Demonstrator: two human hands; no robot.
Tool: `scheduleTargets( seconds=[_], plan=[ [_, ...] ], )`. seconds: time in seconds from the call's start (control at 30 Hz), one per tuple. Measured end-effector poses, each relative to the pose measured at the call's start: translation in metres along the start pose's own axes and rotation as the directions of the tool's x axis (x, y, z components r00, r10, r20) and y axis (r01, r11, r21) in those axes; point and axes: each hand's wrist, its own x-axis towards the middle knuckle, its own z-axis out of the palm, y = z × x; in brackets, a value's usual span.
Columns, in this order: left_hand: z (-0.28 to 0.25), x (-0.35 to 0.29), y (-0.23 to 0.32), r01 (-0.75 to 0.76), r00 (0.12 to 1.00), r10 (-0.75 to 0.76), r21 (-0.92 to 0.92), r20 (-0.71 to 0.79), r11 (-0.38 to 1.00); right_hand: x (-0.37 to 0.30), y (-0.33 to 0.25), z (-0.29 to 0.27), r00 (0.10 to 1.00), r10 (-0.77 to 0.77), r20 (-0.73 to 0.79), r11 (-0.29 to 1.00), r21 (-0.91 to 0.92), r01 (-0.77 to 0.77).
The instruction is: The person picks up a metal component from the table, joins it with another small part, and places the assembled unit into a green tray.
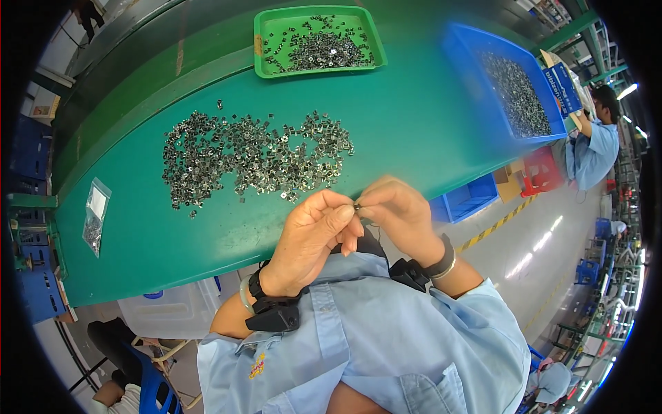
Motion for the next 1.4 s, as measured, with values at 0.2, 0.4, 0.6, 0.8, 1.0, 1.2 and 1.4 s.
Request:
scheduleTargets(
  seconds=[0.2,0.4,0.6,0.8,1.0,1.2,1.4],
  plan=[
    [0.005,-0.001,0.000,-0.040,0.999,0.041,0.026,-0.027,0.999,0.000,-0.002,0.004,0.998,-0.044,-0.034,0.998,-0.034,0.043],
    [0.007,-0.002,0.000,-0.057,0.998,0.058,0.020,-0.029,0.998,0.001,-0.001,0.004,0.996,-0.085,-0.028,0.994,-0.076,0.083],
    [0.004,-0.001,-0.001,-0.057,0.998,0.057,0.016,-0.018,0.998,0.002,0.000,0.003,0.994,-0.111,-0.023,0.989,-0.098,0.108],
    [0.003,0.000,-0.001,-0.060,0.998,0.061,0.033,-0.013,0.998,0.001,-0.002,0.004,0.997,-0.072,-0.028,0.993,-0.090,0.070],
    [0.000,0.002,0.001,-0.075,0.997,0.075,-0.027,-0.007,0.997,0.021,-0.003,-0.005,1.000,-0.027,-0.001,0.993,-0.116,0.026],
    [-0.016,0.006,0.002,-0.087,0.994,0.091,-0.066,0.057,0.994,0.137,0.007,-0.044,0.998,0.061,-0.010,0.992,-0.109,-0.061],
    [-0.021,0.007,0.004,-0.070,0.993,0.082,-0.135,0.082,0.988,0.186,0.012,-0.049,0.998,-0.021,-0.060,0.980,-0.198,0.009]
  ],
)
